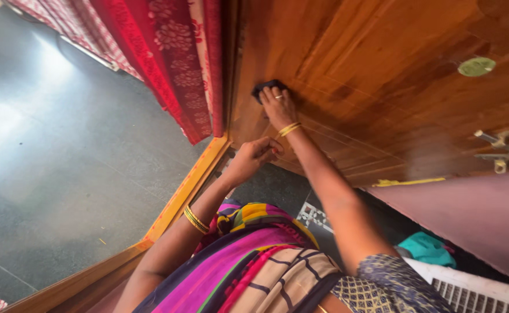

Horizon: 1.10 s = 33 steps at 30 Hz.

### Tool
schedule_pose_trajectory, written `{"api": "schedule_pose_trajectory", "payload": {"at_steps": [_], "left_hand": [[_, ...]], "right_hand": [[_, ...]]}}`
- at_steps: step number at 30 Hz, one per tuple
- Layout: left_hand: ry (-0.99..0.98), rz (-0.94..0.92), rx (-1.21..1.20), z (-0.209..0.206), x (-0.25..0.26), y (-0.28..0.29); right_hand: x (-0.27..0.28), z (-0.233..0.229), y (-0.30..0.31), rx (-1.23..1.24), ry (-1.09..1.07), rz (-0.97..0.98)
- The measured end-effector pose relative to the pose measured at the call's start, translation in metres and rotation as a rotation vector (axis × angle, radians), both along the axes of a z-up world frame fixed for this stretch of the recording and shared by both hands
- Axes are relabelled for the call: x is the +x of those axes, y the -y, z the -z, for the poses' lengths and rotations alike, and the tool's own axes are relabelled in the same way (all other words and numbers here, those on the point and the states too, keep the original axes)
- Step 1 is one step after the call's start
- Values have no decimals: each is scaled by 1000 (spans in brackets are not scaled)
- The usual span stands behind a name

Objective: The person wipes the exterior of a wooden wardrobe with a dark cloth, moving from the upper panels to the lower sections. They dip the cloth into a small white cup of liquid and continue wiping the wardrobe door and handle area.

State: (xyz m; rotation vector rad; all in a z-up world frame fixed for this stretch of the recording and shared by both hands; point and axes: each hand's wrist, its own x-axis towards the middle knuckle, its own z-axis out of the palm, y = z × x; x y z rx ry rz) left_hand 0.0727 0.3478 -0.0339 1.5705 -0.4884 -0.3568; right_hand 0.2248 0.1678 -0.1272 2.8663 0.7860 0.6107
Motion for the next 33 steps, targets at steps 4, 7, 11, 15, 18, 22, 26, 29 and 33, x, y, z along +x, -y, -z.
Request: {"api": "schedule_pose_trajectory", "payload": {"at_steps": [4, 7, 11, 15, 18, 22, 26, 29, 33], "left_hand": [[-97, -126, -80, 8, 1, -21], [-139, -118, -153, 12, 1, -20], [-125, -129, -143, 18, 3, -10], [-127, -129, -146, 27, -3, -10], [-134, -124, -153, 32, -7, -13], [-129, -190, -73, 35, -5, -28], [-165, -193, -79, 28, 6, -32], [-174, -179, -68, 19, 12, -22], [-177, -61, -149, 12, 15, -3]], "right_hand": [[17, -78, 15, -61, 240, 1], [44, -161, 16, 34, 538, 82], [75, -182, 0, 175, 736, -75], [82, -72, -18, -429, 226, -222], [58, 10, 0, -352, 222, -465], [30, 11, 34, -426, -13, -393], [18, -84, 56, -207, 282, -288], [46, -153, 43, -79, 717, -175], [98, -172, 2, -112, 822, -200]]}}
